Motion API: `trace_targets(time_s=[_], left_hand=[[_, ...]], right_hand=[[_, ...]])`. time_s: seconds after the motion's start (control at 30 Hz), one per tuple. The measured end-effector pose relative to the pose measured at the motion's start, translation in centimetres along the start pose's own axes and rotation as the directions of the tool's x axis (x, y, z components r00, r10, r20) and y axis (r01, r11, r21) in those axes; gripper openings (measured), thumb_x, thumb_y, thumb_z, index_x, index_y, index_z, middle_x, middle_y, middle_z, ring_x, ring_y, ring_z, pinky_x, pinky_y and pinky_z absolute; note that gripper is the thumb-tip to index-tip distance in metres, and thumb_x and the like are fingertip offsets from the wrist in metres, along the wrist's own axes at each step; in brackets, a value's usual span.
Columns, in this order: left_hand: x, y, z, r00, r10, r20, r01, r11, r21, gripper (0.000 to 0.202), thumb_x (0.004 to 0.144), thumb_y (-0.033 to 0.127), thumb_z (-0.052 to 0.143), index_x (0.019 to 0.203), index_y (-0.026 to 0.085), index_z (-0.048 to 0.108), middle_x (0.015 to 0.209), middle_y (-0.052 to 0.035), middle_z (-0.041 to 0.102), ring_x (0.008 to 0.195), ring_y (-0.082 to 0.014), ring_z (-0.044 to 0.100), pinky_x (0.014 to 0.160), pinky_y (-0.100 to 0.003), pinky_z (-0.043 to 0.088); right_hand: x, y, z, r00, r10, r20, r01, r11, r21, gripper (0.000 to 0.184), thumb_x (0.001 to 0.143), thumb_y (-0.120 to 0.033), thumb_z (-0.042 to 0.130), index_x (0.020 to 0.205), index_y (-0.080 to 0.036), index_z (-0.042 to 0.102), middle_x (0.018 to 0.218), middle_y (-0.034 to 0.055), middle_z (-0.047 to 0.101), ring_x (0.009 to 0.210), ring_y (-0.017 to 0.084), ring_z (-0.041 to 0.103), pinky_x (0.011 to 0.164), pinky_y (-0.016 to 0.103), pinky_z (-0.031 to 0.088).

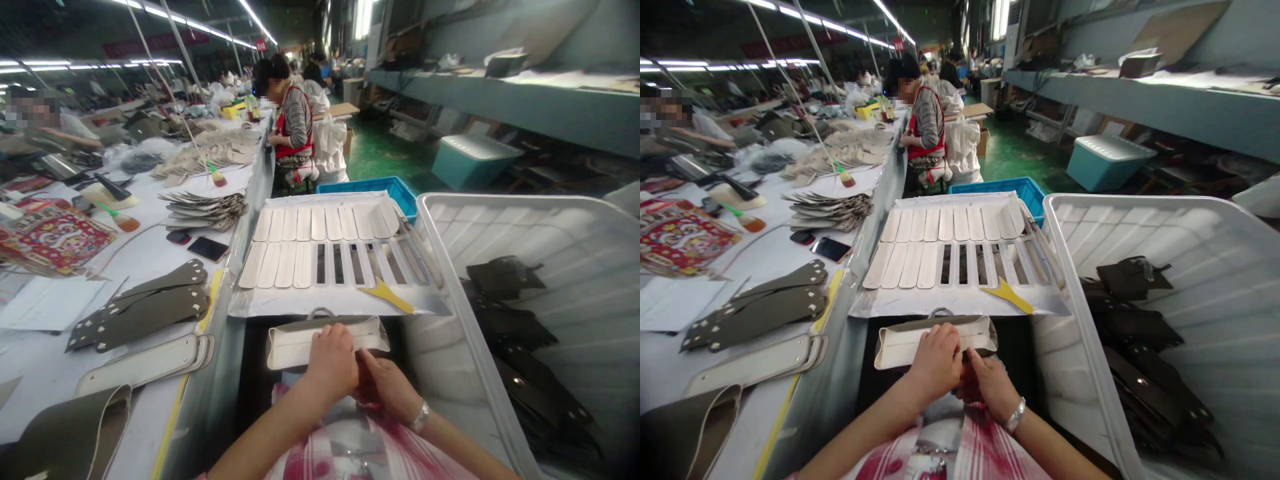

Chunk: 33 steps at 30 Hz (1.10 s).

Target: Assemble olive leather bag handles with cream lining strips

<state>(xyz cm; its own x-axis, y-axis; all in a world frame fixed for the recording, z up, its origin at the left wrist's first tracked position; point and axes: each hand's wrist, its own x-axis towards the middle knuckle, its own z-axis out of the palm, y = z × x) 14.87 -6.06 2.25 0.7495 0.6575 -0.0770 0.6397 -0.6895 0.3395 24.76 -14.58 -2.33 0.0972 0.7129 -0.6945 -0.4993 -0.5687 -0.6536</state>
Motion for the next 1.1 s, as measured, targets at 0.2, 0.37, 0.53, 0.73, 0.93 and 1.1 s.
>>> trace_targets(time_s=[0.2, 0.37, 0.53, 0.73, 0.93, 1.1], left_hand=[[-1.8, -2.0, -0.7, 0.996, 0.016, -0.090, -0.031, 0.985, -0.172, 0.023, 0.074, 0.015, 0.054, 0.097, 0.017, 0.052, 0.113, -0.0068, 0.048, 0.099, -0.0218, 0.045, 0.085, -0.036, 0.039], [-3.3, -5.0, -1.8, 0.996, -0.031, -0.089, 0.021, 0.993, -0.115, 0.008, 0.080, 0.026, 0.058, 0.078, 0.019, 0.055, 0.094, -0.0025, 0.053, 0.092, -0.0212, 0.046, 0.079, -0.037, 0.037], [-3.0, -5.1, -1.4, 0.997, -0.011, -0.081, 0.010, 1.000, -0.005, 0.012, 0.083, 0.026, 0.053, 0.075, 0.018, 0.057, 0.092, -0.0019, 0.054, 0.088, -0.0204, 0.046, 0.075, -0.036, 0.035], [-2.6, -5.0, -1.3, 0.995, -0.045, -0.089, 0.047, 0.999, 0.020, 0.013, 0.082, 0.024, 0.051, 0.074, 0.017, 0.058, 0.091, -0.0041, 0.054, 0.086, -0.0211, 0.045, 0.073, -0.037, 0.035], [-1.7, -5.4, -1.3, 0.996, -0.057, -0.064, 0.059, 0.998, 0.019, 0.013, 0.080, 0.024, 0.051, 0.075, 0.016, 0.059, 0.090, -0.0057, 0.053, 0.086, -0.0230, 0.046, 0.071, -0.039, 0.037], [-1.5, -5.9, -1.7, 0.999, -0.038, -0.029, 0.038, 0.999, 0.001, 0.014, 0.081, 0.023, 0.049, 0.073, 0.015, 0.058, 0.088, -0.0066, 0.054, 0.085, -0.0241, 0.047, 0.072, -0.040, 0.041]], right_hand=[[0.4, 0.0, 1.0, 1.000, -0.014, -0.018, 0.016, 0.995, 0.099, 0.046, 0.080, -0.054, 0.052, 0.060, -0.014, 0.057, 0.057, 0.0051, 0.061, 0.050, 0.014, 0.059, 0.050, 0.023, 0.045], [0.4, -0.3, 1.4, 0.995, 0.044, -0.086, -0.034, 0.993, 0.111, 0.045, 0.090, -0.045, 0.044, 0.063, -0.012, 0.058, 0.060, 0.0075, 0.063, 0.051, 0.015, 0.061, 0.050, 0.023, 0.046], [0.7, 0.0, 1.8, 0.997, 0.076, -0.036, -0.068, 0.983, 0.173, 0.040, 0.089, -0.042, 0.047, 0.068, -0.011, 0.061, 0.069, 0.0109, 0.067, 0.062, 0.018, 0.065, 0.059, 0.026, 0.050], [1.2, 0.4, 2.7, 0.996, 0.092, 0.003, -0.091, 0.968, 0.234, 0.036, 0.083, -0.044, 0.057, 0.068, -0.011, 0.062, 0.068, 0.0098, 0.067, 0.068, 0.020, 0.066, 0.065, 0.029, 0.050], [2.0, 0.7, 4.0, 0.996, 0.090, 0.028, -0.093, 0.980, 0.175, 0.042, 0.077, -0.052, 0.060, 0.069, -0.011, 0.061, 0.067, 0.0098, 0.066, 0.065, 0.020, 0.065, 0.063, 0.028, 0.050], [2.2, 0.3, 5.6, 0.994, 0.076, 0.083, -0.084, 0.991, 0.103, 0.044, 0.071, -0.059, 0.060, 0.065, -0.015, 0.059, 0.067, 0.0065, 0.066, 0.064, 0.019, 0.064, 0.063, 0.028, 0.050]])
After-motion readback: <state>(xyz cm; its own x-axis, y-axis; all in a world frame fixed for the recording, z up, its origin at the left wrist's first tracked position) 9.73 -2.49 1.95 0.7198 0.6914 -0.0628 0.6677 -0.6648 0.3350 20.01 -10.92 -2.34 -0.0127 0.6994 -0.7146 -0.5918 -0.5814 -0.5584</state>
